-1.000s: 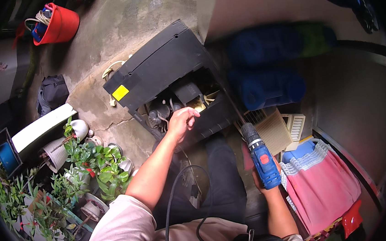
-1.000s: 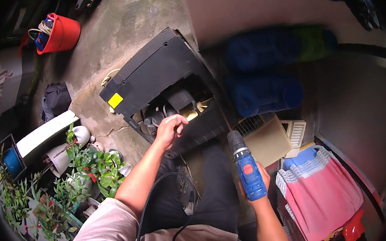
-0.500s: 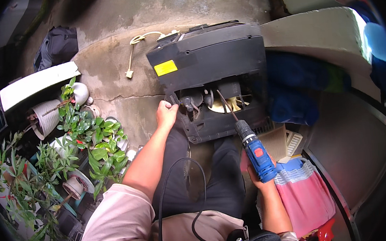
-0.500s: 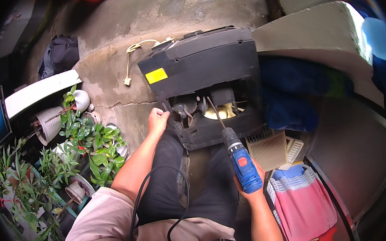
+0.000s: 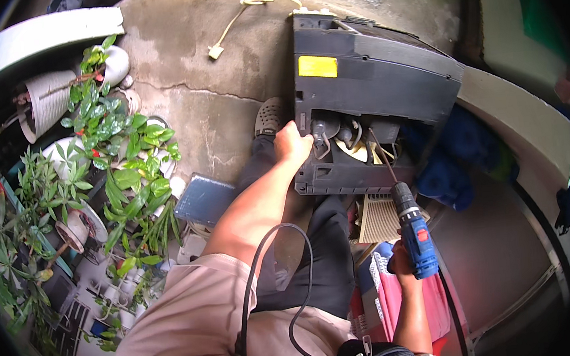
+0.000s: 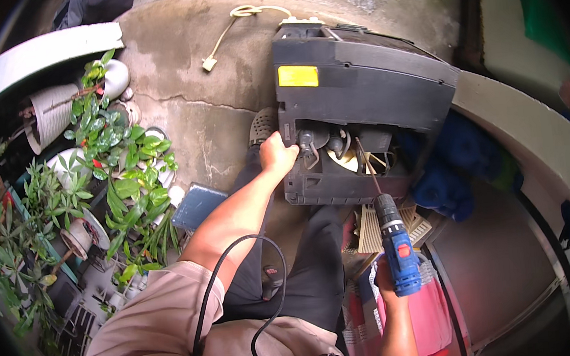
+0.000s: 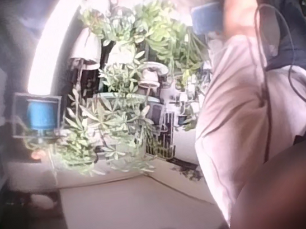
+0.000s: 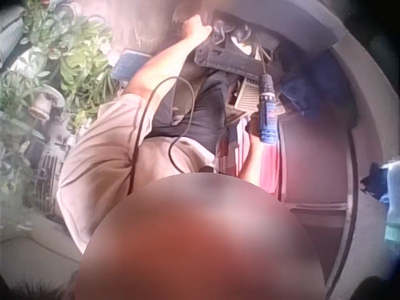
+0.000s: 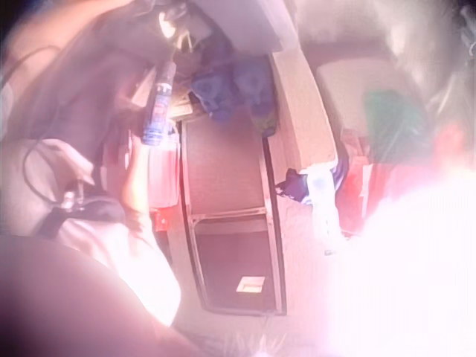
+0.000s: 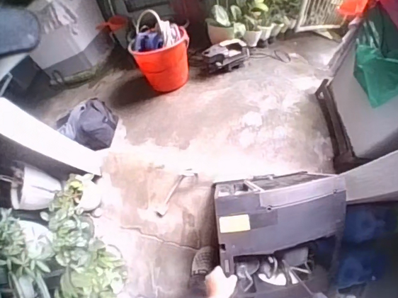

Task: The person uses a corded electric drill to remove screws from the casing of a disassembled air conditioner unit. They remove the front cover and continue unscrewing internal components, placing removed parts aside.

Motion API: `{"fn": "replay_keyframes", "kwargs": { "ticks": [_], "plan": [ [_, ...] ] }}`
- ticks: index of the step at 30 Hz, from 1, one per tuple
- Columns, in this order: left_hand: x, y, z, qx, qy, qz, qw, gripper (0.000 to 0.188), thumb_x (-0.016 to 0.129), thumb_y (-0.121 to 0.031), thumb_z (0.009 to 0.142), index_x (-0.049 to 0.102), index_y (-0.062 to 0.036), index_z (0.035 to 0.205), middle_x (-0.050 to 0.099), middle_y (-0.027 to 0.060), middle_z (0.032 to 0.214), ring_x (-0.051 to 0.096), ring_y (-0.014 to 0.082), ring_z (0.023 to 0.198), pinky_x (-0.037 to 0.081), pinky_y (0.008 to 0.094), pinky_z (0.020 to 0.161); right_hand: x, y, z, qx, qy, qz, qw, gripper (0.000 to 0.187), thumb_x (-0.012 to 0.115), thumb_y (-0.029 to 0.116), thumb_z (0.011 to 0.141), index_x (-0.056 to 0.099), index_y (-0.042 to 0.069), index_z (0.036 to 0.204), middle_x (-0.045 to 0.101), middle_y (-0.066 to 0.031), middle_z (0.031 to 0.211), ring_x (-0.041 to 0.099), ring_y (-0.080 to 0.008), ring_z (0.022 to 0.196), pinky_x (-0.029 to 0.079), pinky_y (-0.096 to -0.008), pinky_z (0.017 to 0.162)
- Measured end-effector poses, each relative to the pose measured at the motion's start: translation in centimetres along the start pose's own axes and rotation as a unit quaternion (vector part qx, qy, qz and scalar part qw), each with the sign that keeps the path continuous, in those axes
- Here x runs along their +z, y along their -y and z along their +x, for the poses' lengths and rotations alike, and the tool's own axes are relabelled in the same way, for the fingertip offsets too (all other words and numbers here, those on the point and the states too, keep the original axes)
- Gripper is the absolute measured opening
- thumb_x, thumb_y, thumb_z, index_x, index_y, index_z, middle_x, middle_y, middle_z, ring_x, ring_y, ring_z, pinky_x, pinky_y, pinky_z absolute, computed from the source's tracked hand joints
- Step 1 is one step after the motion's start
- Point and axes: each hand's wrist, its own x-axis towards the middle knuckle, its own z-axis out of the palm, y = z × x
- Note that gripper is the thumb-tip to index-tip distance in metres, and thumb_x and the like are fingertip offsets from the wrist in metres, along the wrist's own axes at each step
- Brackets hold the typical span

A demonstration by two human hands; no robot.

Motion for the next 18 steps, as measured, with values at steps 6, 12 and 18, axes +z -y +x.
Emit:
{"fn": "replay_keyframes", "kwargs": {
  "ticks": [6, 12, 18],
  "plan": [
    [-1.5, 1.7, 1.8, 0.064, 0.09, 0.003, 0.994, 0.035, 0.081, -0.022, 0.079, 0.071, -0.0015, 0.105, 0.075, 0.0241, 0.106, 0.072, 0.0424, 0.105, 0.058, 0.0505, 0.093, -3.3, 1.6, -0.6, 0.164, 0.12, 0.335, 0.92, 0.035, 0.063, 0.01, 0.096, 0.063, 0.002, 0.13, 0.069, -0.0054, 0.102, 0.065, -0.0169, 0.089, 0.053, -0.0339, 0.08],
    [-1.9, 2.2, 0.7, 0.036, 0.079, -0.093, 0.992, 0.034, 0.077, -0.019, 0.08, 0.067, 0.0004, 0.106, 0.074, 0.0254, 0.105, 0.07, 0.0442, 0.107, 0.057, 0.0512, 0.094, -3.8, 8.5, 3.2, 0.052, 0.171, -0.064, 0.982, 0.027, 0.07, 0.011, 0.087, 0.068, 0.002, 0.113, 0.068, -0.0114, 0.09, 0.068, -0.0282, 0.078, 0.054, -0.0376, 0.073],
    [-3.2, 1.0, 0.4, -0.072, 0.101, -0.532, 0.837, 0.021, 0.061, -0.021, 0.098, 0.064, -0.0005, 0.095, 0.059, 0.0051, 0.069, 0.059, 0.0196, 0.063, 0.051, 0.0388, 0.061, 0.5, 20.2, 10.3, -0.123, 0.062, -0.003, 0.991, 0.026, 0.07, 0.008, 0.078, 0.067, 0.004, 0.104, 0.066, -0.0139, 0.084, 0.068, -0.033, 0.074, 0.055, -0.0351, 0.074]
  ]
}}
